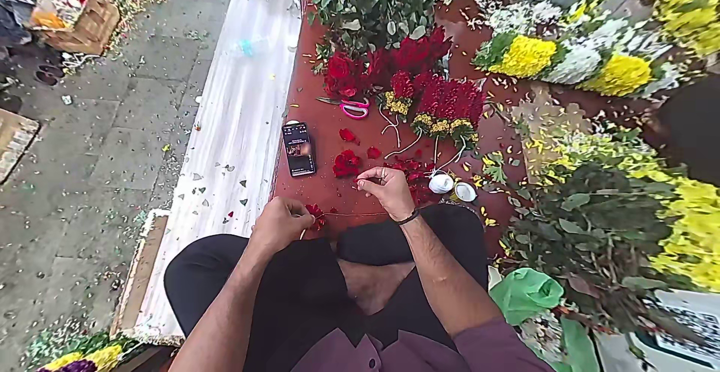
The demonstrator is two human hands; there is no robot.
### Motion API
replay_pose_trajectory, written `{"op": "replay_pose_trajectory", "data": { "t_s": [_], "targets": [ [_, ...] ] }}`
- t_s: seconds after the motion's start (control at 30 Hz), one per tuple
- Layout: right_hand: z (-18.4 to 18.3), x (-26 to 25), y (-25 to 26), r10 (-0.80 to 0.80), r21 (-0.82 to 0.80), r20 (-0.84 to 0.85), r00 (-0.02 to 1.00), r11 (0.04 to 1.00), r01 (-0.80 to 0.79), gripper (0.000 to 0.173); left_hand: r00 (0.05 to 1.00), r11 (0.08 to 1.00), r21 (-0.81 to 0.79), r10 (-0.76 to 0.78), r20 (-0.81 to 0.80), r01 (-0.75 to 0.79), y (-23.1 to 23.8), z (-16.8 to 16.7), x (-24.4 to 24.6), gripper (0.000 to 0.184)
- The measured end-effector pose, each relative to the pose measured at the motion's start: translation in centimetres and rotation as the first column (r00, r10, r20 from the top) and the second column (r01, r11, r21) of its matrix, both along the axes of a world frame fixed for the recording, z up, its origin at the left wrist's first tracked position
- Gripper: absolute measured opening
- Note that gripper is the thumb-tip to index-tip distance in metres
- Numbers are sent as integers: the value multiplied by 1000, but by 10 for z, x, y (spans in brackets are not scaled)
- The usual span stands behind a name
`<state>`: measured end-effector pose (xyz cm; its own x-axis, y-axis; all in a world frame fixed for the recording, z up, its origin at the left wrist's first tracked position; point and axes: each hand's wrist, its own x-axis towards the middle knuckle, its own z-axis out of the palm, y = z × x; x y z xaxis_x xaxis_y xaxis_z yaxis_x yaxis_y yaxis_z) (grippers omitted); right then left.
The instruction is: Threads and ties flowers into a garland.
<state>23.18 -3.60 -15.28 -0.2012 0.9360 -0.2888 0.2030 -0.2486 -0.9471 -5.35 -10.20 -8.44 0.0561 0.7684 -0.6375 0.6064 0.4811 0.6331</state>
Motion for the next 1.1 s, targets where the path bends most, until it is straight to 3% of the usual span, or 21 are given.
{"op": "replay_pose_trajectory", "data": {
  "t_s": [0.2, 0.4, 0.67, 0.87, 1.0, 1.1],
  "targets": [
    [17, -16, -21, -84, -60, -132, 988, 995, 76, 47, 1000, 1000, -26, 12, -27, -13, 0, -2, 2, 16],
    [42, -50, -58, -105, -314, -305, 946, 949, 4, 54, 990, 999, -18, 36, 134, -34, -2, -7, 7, 14],
    [33, -62, -63, -60, -321, -162, 985, 947, 5, 57, 973, 999, 9, -33, 228, 32, -2, -7, 15, 16],
    [19, -47, -56, 65, -410, -166, 984, 903, -129, 79, 959, 999, 17, -50, 280, 47, -2, -9, 14, 12],
    [22, -33, -48, 194, -337, -209, 958, 905, -257, 83, 964, 999, 3, 39, 262, -41, -3, -5, 16, 10],
    [22, -27, -41, 303, -171, -98, 948, 933, -316, 79, 980, 999, -9, 48, 195, -47, -2, -2, 14, 12]
  ]
}}
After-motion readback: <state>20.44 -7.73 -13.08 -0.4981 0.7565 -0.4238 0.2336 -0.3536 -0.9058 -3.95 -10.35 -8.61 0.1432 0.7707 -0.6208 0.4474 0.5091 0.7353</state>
